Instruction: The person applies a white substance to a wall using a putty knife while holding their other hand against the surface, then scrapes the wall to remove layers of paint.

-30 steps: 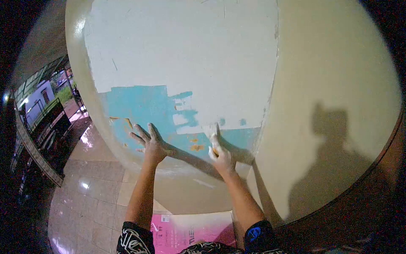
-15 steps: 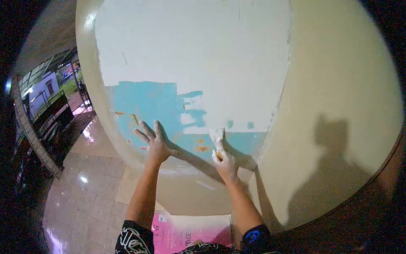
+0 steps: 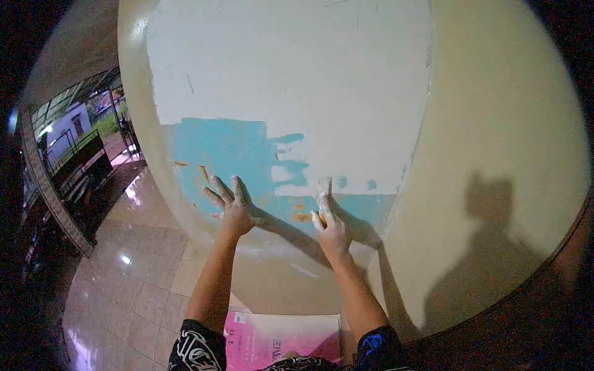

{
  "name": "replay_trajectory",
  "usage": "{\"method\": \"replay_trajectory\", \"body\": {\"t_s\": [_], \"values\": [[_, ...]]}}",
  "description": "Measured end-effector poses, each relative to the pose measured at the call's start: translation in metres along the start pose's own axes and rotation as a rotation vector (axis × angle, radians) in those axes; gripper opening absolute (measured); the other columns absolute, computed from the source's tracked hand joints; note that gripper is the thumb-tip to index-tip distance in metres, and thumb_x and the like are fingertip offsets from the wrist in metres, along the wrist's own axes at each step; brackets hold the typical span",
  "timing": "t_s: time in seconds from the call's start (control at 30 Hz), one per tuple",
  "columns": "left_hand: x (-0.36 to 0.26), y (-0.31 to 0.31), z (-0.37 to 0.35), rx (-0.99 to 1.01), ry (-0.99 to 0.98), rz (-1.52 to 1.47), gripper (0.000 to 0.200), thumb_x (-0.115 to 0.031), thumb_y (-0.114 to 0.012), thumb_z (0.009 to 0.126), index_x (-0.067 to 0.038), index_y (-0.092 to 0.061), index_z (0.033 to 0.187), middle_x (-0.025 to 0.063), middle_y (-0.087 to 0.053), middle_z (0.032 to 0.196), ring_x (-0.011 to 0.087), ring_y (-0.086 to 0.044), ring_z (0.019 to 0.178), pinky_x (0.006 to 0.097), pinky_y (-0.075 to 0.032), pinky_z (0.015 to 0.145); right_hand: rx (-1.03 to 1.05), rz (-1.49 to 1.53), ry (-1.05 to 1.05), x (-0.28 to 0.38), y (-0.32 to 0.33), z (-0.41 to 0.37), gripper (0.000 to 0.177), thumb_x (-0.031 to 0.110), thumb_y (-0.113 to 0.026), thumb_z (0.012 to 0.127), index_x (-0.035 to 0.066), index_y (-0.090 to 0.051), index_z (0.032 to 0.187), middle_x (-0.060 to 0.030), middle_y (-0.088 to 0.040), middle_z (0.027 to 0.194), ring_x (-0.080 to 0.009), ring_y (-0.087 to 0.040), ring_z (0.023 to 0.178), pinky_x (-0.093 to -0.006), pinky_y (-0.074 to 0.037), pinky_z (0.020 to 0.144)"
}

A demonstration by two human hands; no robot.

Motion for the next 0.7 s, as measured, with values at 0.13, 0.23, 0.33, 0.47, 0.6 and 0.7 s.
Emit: {"method": "replay_trajectory", "body": {"t_s": [0.13,0.23,0.33,0.47,0.6,0.7], "values": [[-0.006,0.011,-0.003,0.076,0.025,-0.045,0.139,-0.043,-0.096,0.05,-0.024,-0.011,0.158,0.0289,0.024,0.158,0.0609,0.024,0.138,0.0912,-0.021,0.081,0.029,0.036,-0.115,0.01,0.011,0.018,0.063,0.033,-0.068,0.091,0.027,-0.044,0.148,-0.0203,-0.071,0.09,-0.0396,-0.069,0.081,-0.0471,-0.053,0.068],[-0.003,0.006,-0.002,-0.027,-0.034,-0.038,0.139,-0.043,-0.096,0.049,-0.024,-0.013,0.158,0.0285,0.022,0.158,0.0603,0.024,0.139,0.0912,-0.022,0.081,-0.001,-0.093,-0.037,-0.012,-0.007,-0.011,0.068,0.034,-0.069,0.09,0.025,-0.04,0.151,-0.0142,-0.072,0.085,-0.0322,-0.07,0.07,-0.0414,-0.053,0.058],[-0.005,0.01,-0.003,0.021,0.023,-0.008,0.137,-0.043,-0.096,0.049,-0.024,-0.015,0.158,0.0283,0.021,0.159,0.06,0.024,0.139,0.0909,-0.022,0.082,-0.002,-0.042,-0.001,-0.02,-0.015,-0.027,0.069,0.034,-0.07,0.09,0.024,-0.039,0.151,-0.0153,-0.072,0.086,-0.0319,-0.071,0.072,-0.0427,-0.053,0.059],[-0.008,0.011,-0.002,0.053,0.029,-0.018,0.135,-0.041,-0.096,0.049,-0.023,-0.017,0.158,0.0289,0.021,0.159,0.0604,0.023,0.139,0.0911,-0.02,0.083,0.082,0.005,-0.029,-0.014,-0.015,-0.008,0.066,0.034,-0.071,0.09,0.023,-0.044,0.149,-0.0154,-0.072,0.086,-0.0327,-0.071,0.074,-0.0422,-0.054,0.061],[0.0,0.0,-0.001,-0.233,-0.129,0.055,0.132,-0.035,-0.096,0.054,-0.022,-0.017,0.158,0.0297,0.021,0.158,0.0606,0.023,0.139,0.0913,-0.02,0.084,-0.02,0.038,-0.032,-0.009,-0.013,-0.021,0.06,0.031,-0.072,0.088,0.022,-0.051,0.144,-0.0151,-0.072,0.086,-0.0315,-0.07,0.074,-0.0409,-0.054,0.061],[0.0,-0.001,-0.002,-0.048,-0.049,-0.016,0.131,-0.035,-0.095,0.055,-0.022,-0.016,0.158,0.0302,0.021,0.158,0.0614,0.022,0.139,0.0915,-0.02,0.082,-0.052,0.024,0.046,-0.016,-0.023,-0.027,0.061,0.031,-0.073,0.088,0.022,-0.051,0.144,-0.0143,-0.072,0.086,-0.0298,-0.07,0.072,-0.0407,-0.054,0.06]]}}
Point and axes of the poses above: each hand's wrist, its own z-axis towards the middle knuckle, its own y-axis out of the back of the hand, x = y × z, the point moved 6 cm from there along z, towards the middle knuckle
